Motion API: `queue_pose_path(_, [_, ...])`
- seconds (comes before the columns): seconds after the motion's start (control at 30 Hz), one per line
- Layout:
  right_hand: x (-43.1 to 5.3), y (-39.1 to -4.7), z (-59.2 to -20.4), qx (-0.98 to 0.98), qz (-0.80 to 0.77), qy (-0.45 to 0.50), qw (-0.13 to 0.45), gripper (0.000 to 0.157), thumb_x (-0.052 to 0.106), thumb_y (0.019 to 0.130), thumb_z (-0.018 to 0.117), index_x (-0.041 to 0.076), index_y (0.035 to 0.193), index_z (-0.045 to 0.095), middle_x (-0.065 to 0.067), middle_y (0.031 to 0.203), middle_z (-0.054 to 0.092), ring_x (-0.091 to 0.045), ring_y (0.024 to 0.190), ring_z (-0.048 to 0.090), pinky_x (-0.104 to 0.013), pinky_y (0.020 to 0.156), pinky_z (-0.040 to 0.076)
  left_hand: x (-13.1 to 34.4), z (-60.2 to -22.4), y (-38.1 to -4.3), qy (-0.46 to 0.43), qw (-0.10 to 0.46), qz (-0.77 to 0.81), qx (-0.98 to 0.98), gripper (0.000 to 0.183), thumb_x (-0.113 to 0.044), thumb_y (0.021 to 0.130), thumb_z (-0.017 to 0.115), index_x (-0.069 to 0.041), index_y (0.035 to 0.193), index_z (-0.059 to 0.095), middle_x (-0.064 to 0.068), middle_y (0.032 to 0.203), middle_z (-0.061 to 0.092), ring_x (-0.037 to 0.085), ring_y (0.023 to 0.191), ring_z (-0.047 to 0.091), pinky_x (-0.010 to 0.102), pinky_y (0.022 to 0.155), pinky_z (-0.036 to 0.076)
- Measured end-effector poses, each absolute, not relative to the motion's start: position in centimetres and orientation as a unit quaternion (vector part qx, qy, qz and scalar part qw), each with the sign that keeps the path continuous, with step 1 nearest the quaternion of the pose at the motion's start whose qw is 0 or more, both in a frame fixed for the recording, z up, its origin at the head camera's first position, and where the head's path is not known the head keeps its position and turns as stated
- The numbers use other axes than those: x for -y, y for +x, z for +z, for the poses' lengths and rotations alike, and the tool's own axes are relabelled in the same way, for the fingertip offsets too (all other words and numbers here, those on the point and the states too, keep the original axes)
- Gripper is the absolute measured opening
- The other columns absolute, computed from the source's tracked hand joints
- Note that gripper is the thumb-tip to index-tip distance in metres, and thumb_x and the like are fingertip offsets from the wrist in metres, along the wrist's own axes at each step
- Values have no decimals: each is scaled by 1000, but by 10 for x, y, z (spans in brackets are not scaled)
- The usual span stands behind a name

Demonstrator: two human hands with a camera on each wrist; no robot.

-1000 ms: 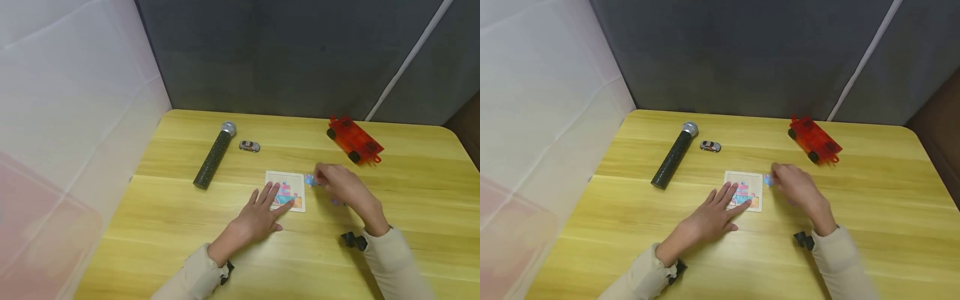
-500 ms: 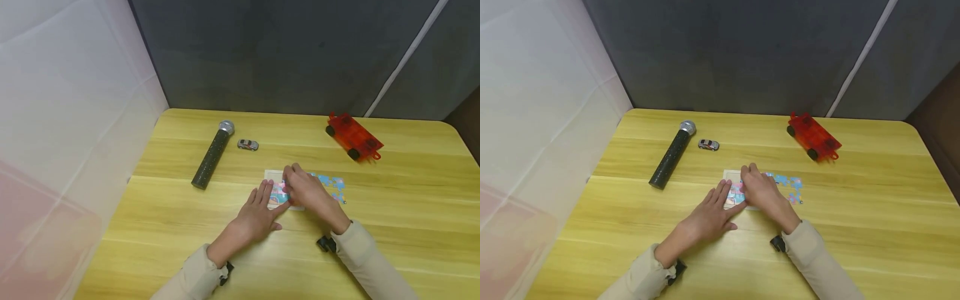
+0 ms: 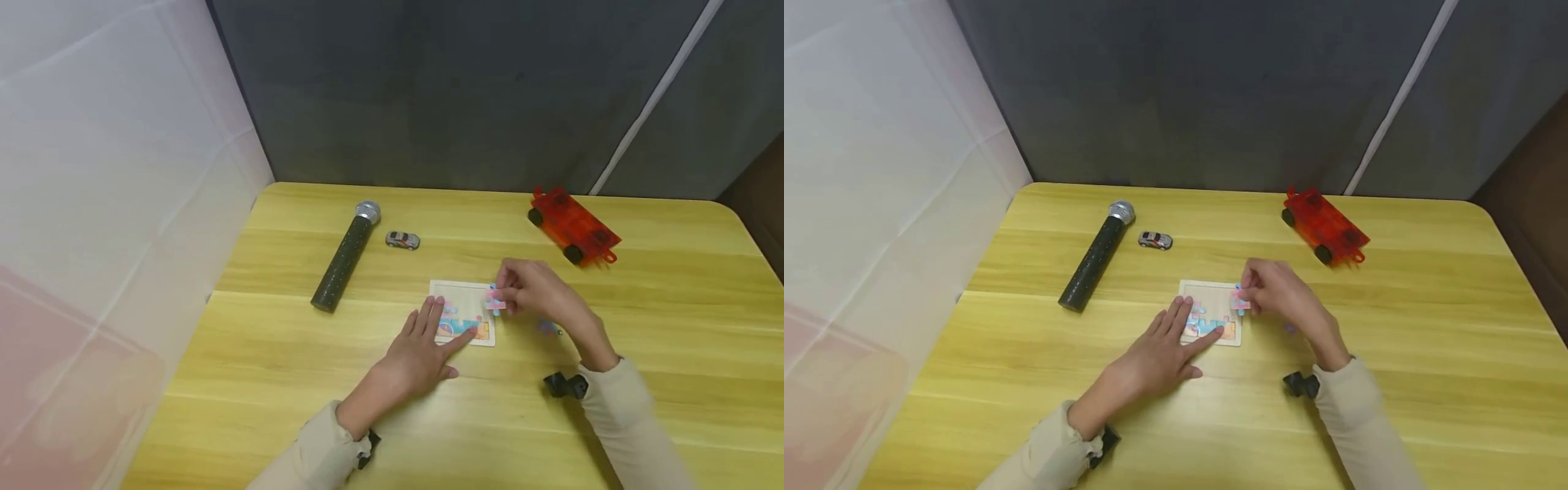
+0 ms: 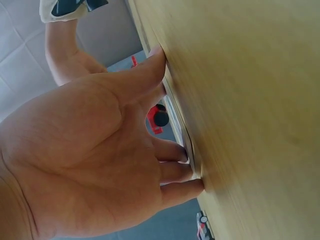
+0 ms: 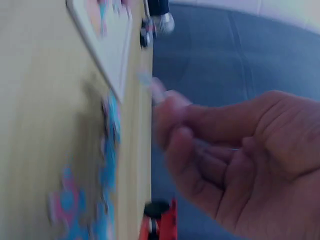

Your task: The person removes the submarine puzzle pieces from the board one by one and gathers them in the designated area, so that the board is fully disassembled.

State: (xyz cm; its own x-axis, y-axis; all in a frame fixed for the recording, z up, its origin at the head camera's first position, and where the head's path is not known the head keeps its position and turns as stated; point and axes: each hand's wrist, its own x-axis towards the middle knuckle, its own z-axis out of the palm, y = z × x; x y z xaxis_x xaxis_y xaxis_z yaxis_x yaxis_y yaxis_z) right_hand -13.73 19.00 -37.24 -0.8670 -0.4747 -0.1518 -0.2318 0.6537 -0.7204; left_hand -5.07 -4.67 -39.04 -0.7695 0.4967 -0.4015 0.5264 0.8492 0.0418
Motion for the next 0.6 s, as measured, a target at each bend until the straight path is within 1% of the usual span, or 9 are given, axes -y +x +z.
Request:
queue_pose_path(0.13, [-215, -142, -371, -896, -339, -187, 218, 13, -3, 105, 66, -1, 92, 64, -7, 73, 69, -19, 60, 68, -33, 58, 59, 48, -392, -48, 274, 199, -35, -940, 68, -53, 114, 51, -45, 175, 22, 28, 182, 6, 42, 171, 7, 50, 138, 21])
queue_pose_path(0.27, [-223, -144, -374, -890, -319, -175, 273, 15, -6, 101, 64, -1, 87, 63, -9, 69, 70, -20, 57, 68, -37, 58, 60, 48, -392, -48, 274, 195, -32, -941, 67, -52, 114, 50, -44, 175, 23, 29, 182, 6, 42, 171, 7, 50, 138, 21])
queue_pose_path(0.37, [-223, -144, -377, -898, -293, -165, 284, 17, -3, 101, 68, 0, 85, 62, -9, 67, 71, -16, 55, 67, -35, 59, 59, 48, -393, -49, 273, 194, -27, -942, 67, -51, 114, 50, -44, 175, 23, 29, 182, 6, 43, 171, 7, 50, 138, 20])
queue_pose_path(0.47, [-219, -144, -378, -904, -279, -157, 283, 18, -3, 100, 70, 0, 85, 62, -9, 66, 71, -15, 54, 66, -33, 58, 58, 49, -393, -49, 274, 190, -28, -942, 67, -51, 114, 50, -44, 175, 23, 29, 182, 7, 43, 171, 7, 50, 138, 21])
queue_pose_path(0.6, [-215, -142, -378, -908, -275, -158, 273, 19, -4, 101, 65, 2, 84, 61, -7, 65, 69, -16, 53, 65, -33, 57, 57, 49, -392, -49, 276, 185, -34, -943, 67, -51, 114, 50, -44, 175, 23, 29, 182, 7, 43, 171, 8, 51, 138, 22])
